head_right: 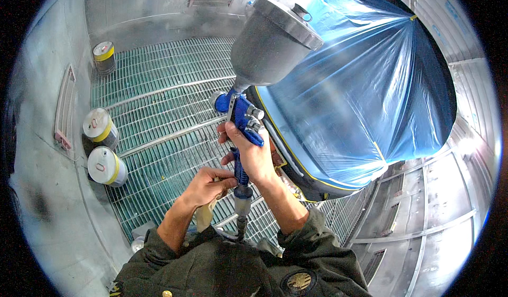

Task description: The person prepares a spray gun and applies gray paint to a car's hood in a paint booth. They wipe the surface with a cloth between coats and continue spraying until the hood is fully covered.

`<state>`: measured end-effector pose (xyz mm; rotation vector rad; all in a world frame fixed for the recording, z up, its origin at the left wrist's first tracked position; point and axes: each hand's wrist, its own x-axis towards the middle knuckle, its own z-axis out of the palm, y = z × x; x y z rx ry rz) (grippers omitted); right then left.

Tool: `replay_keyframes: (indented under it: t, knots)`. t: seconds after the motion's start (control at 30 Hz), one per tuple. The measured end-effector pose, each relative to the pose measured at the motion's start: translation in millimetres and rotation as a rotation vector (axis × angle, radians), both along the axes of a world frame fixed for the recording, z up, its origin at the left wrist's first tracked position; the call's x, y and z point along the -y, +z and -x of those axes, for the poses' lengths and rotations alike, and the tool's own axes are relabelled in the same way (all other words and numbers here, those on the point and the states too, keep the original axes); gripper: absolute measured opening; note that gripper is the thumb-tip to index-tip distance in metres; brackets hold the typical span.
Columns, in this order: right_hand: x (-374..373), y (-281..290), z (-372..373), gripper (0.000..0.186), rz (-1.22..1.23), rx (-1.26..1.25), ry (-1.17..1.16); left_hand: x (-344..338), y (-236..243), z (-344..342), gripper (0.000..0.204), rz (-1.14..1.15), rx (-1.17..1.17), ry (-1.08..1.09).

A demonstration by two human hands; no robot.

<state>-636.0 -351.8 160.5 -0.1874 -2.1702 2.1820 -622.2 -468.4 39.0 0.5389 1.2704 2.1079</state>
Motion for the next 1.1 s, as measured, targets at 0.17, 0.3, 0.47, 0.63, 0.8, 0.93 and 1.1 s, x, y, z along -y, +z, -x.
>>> replay_keyframes:
  t: [0.17,0.3,0.47,0.63,0.8,0.93,1.1]
  knots:
    - [-4,2,-1,0.023,-0.023,0.000,0.014,-2,8,-1,0.017,-0.033,0.051,-0.016]
    - [6,4,-1,0.023,0.008,-0.029,-0.031,-1,6,0,0.017,-0.020,0.030,0.002]
    - [-3,1,1,0.022,-0.091,0.053,0.018,-2,4,0,0.018,-0.005,0.081,0.000]
    - [6,1,2,0.021,-0.037,-0.014,-0.030,0,5,2,0.018,0.034,0.034,0.009]
    - [-7,-4,6,0.020,-0.044,0.059,0.048,5,7,6,0.022,0.045,0.031,-0.033]
    - [14,-3,9,0.020,0.004,-0.028,0.012,13,-4,14,0.024,0.014,0.028,-0.072]
    - [21,-4,15,0.019,-0.065,-0.010,-0.023,23,-2,24,0.027,0.019,0.016,-0.117]
